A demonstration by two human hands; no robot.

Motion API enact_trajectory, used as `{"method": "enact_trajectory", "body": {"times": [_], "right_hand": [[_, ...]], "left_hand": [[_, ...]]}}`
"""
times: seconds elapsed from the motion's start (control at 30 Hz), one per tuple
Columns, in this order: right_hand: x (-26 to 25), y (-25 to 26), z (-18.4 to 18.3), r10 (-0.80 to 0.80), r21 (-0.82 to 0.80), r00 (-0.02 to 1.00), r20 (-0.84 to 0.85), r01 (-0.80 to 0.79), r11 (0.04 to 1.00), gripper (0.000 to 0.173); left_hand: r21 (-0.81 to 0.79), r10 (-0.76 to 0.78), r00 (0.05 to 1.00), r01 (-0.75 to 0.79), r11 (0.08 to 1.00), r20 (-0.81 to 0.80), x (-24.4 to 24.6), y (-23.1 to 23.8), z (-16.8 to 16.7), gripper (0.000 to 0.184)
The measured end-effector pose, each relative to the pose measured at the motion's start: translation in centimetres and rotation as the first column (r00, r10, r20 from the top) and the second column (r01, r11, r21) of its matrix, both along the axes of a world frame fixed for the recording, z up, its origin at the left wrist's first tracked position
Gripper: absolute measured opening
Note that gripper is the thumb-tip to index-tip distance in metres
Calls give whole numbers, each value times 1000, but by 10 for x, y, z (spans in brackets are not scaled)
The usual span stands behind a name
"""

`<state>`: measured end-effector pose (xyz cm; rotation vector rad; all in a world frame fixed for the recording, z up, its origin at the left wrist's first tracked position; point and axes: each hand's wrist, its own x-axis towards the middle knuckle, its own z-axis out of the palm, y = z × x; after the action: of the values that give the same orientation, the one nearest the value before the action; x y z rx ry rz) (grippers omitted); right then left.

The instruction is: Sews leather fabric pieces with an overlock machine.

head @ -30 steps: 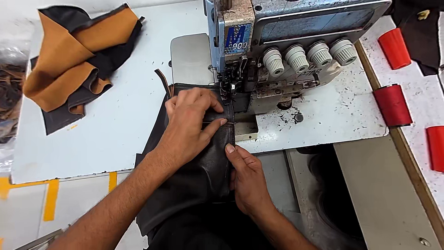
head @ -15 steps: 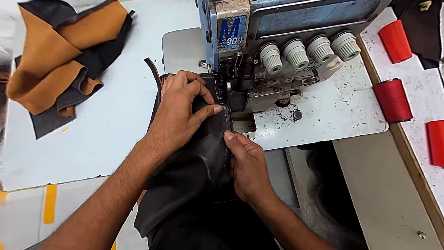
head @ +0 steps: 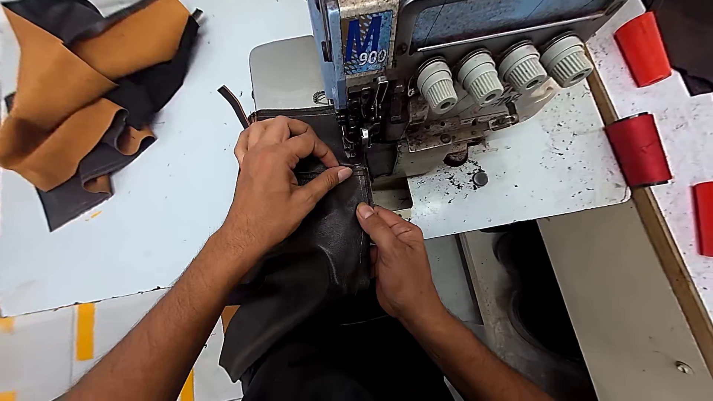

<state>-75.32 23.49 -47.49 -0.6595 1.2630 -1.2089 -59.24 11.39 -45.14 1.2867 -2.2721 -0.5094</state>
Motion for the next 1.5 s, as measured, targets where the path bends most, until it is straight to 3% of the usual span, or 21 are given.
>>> {"method": "enact_trajectory", "body": {"times": [0.73,0.9,0.97,1.03,1.1,1.17,1.27,1.33,1.4,1.43,1.5], "right_hand": [[0,-21,-2,-40,-72,998,-47,36,997,39],[1,-19,3,-49,-78,993,-107,40,996,40],[0,-9,4,-13,-66,991,-136,4,998,38],[0,3,2,16,-64,992,-126,-24,998,28],[0,11,-1,48,-52,994,-98,-54,997,24],[5,12,0,37,-60,993,-116,-44,997,24],[10,12,4,7,-96,981,-193,-26,995,22],[11,11,3,18,-83,971,-238,-39,996,22],[13,8,1,5,-95,966,-258,-31,995,21],[13,9,0,-2,-98,966,-258,-24,995,20],[12,11,1,-1,-104,965,-261,-27,994,20]], "left_hand": [[58,80,997,-79,995,-10,-7,-18,1,25],[-24,4,987,-7,1000,-160,13,-23,0,35],[48,182,969,-176,983,-168,37,-8,1,60],[212,382,923,-367,906,-35,59,6,-2,87],[322,459,886,-453,831,63,65,12,-10,81],[181,392,917,-399,899,76,60,8,-6,61],[-104,250,952,-235,967,174,55,-9,17,58],[-85,269,916,-255,963,299,50,-15,27,62],[-166,268,925,-230,959,270,35,-3,44,53],[-264,202,955,-142,954,217,25,7,48,43],[-368,-98,988,136,920,121,8,18,35,25]]}}
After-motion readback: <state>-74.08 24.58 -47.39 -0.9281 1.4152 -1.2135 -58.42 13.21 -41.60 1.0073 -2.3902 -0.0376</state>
